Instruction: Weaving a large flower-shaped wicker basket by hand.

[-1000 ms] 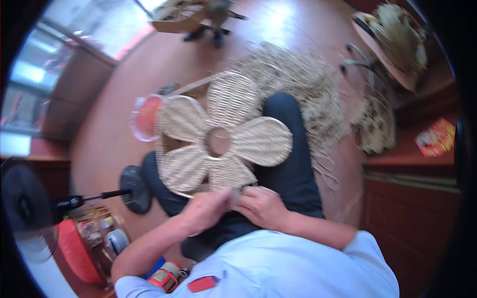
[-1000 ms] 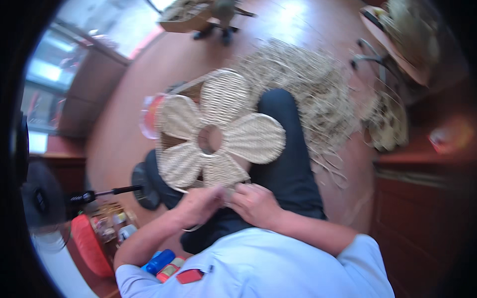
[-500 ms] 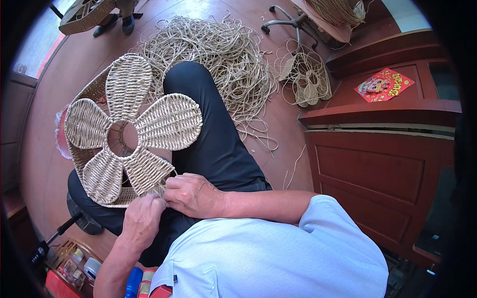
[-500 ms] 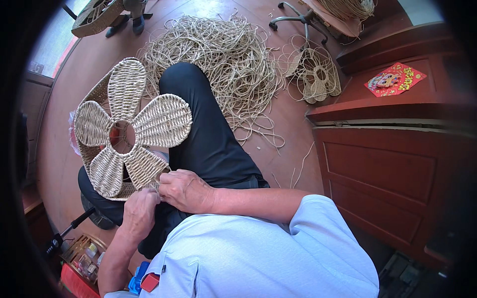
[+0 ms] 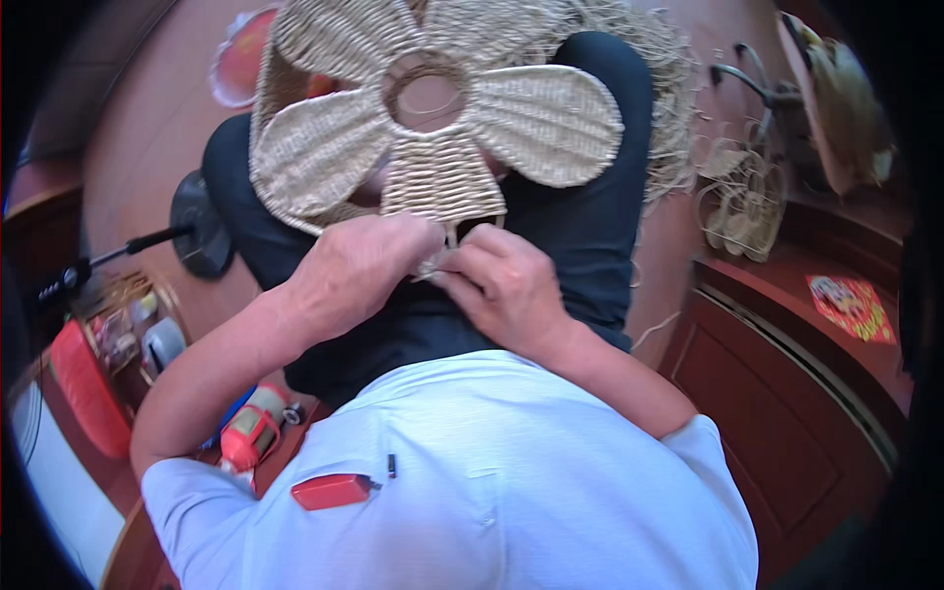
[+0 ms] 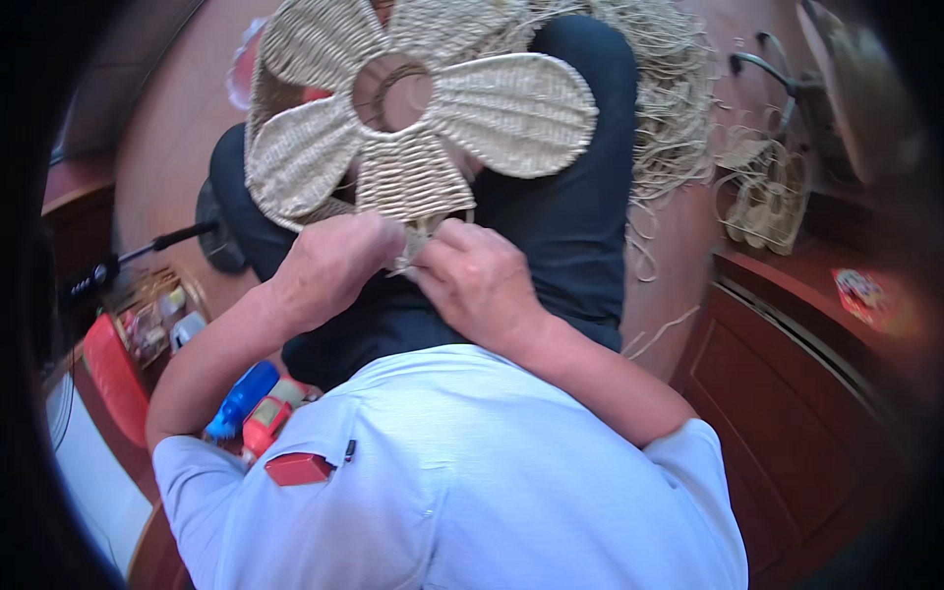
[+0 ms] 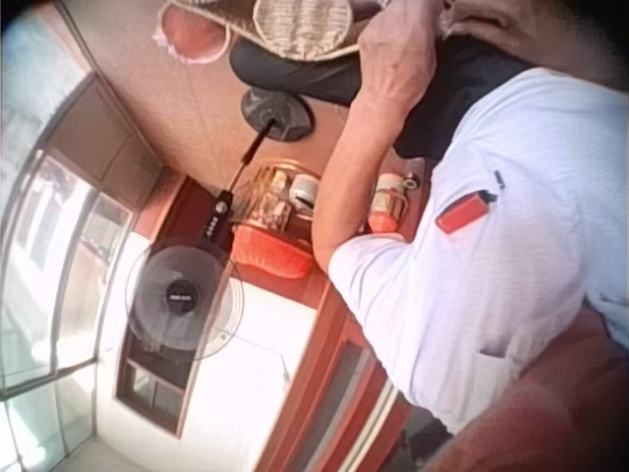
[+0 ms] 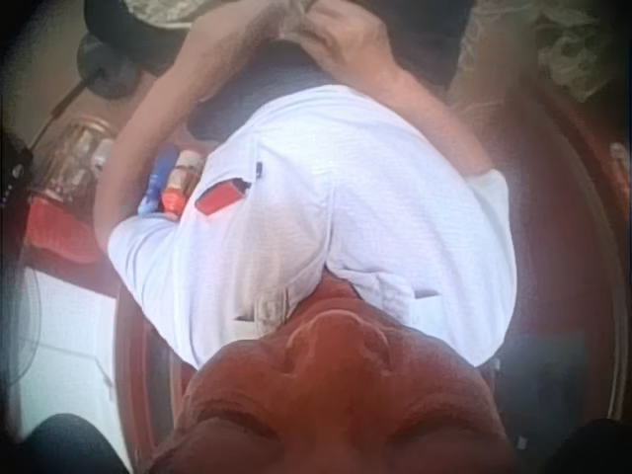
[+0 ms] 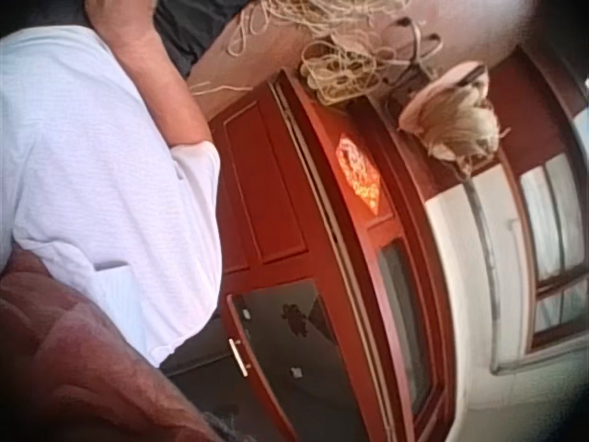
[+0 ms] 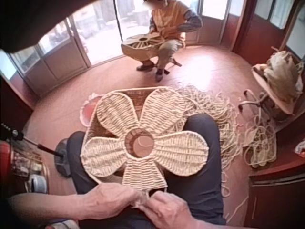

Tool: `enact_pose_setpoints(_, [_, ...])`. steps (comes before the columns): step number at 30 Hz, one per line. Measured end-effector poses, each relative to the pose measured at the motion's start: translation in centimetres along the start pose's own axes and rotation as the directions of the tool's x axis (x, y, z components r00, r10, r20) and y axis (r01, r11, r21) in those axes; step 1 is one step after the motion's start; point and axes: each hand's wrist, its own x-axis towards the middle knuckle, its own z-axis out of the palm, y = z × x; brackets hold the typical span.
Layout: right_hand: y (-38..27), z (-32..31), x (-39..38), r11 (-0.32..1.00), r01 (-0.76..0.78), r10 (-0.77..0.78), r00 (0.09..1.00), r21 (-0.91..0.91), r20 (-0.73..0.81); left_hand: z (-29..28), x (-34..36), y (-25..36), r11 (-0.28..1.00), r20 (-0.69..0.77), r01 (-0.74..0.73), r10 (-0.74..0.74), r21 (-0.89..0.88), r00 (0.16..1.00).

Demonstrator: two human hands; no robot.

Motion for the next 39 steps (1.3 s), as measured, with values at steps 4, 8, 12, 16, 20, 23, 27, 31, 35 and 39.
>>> enact_pose_setpoints(4, [-0.2,-0.1,0.6,1.000,-0.008,0.007,0.998,0.014,0.058,-0.5,-1.1,1.2,0.946,-0.075,0.210,-0.234,-0.245,0.969])
enact_pose_setpoints(8, [-0.3,-0.1,0.6,1.000,-0.001,0.001,0.998,-0.001,0.068,-0.2,-1.4,1.4,0.934,0.054,0.268,-0.262,-0.237,0.963])
enact_pose_setpoints(12, [-0.6,0.0,0.5,1.000,-0.018,0.019,0.997,-0.021,0.068,0.0,-0.9,1.1,0.942,0.051,0.216,-0.210,-0.259,0.976])
enact_pose_setpoints(16, [-0.9,0.0,0.5,0.999,-0.022,0.023,0.999,-0.037,0.041,0.3,-0.6,2.0,0.996,-0.043,-0.020,0.024,0.090,0.999])
enact_pose_setpoints(20, [-1.4,-0.2,0.8,0.997,-0.016,0.020,0.998,-0.077,0.052,-0.2,-0.3,1.6,0.761,0.032,-0.329,0.377,0.559,0.926])
enact_pose_setpoints(23, [-1.6,0.0,0.7,0.995,-0.068,0.072,0.996,-0.074,0.056,-3.2,0.4,-1.0,0.843,-0.200,-0.160,0.298,0.514,0.933])
enact_pose_setpoints(27, [-1.5,0.1,0.7,0.993,-0.109,0.111,0.993,-0.053,0.034,-4.5,-0.3,2.0,0.949,-0.256,0.224,-0.279,-0.223,0.926])
enact_pose_setpoints(31, [-1.7,0.0,0.8,0.994,-0.093,0.095,0.995,-0.060,0.029,0.6,-3.2,3.8,0.959,-0.270,0.219,-0.263,-0.182,0.926])
enact_pose_setpoints(35, [-1.7,0.0,1.0,0.996,-0.069,0.069,0.998,-0.056,0.007,4.7,-4.3,4.3,0.949,-0.434,0.259,-0.312,-0.179,0.845])
enact_pose_setpoints(39, [-1.8,0.4,0.8,0.994,-0.071,0.072,0.997,-0.085,0.010,7.5,-5.6,4.5,0.991,-0.556,0.134,-0.115,-0.007,0.823])
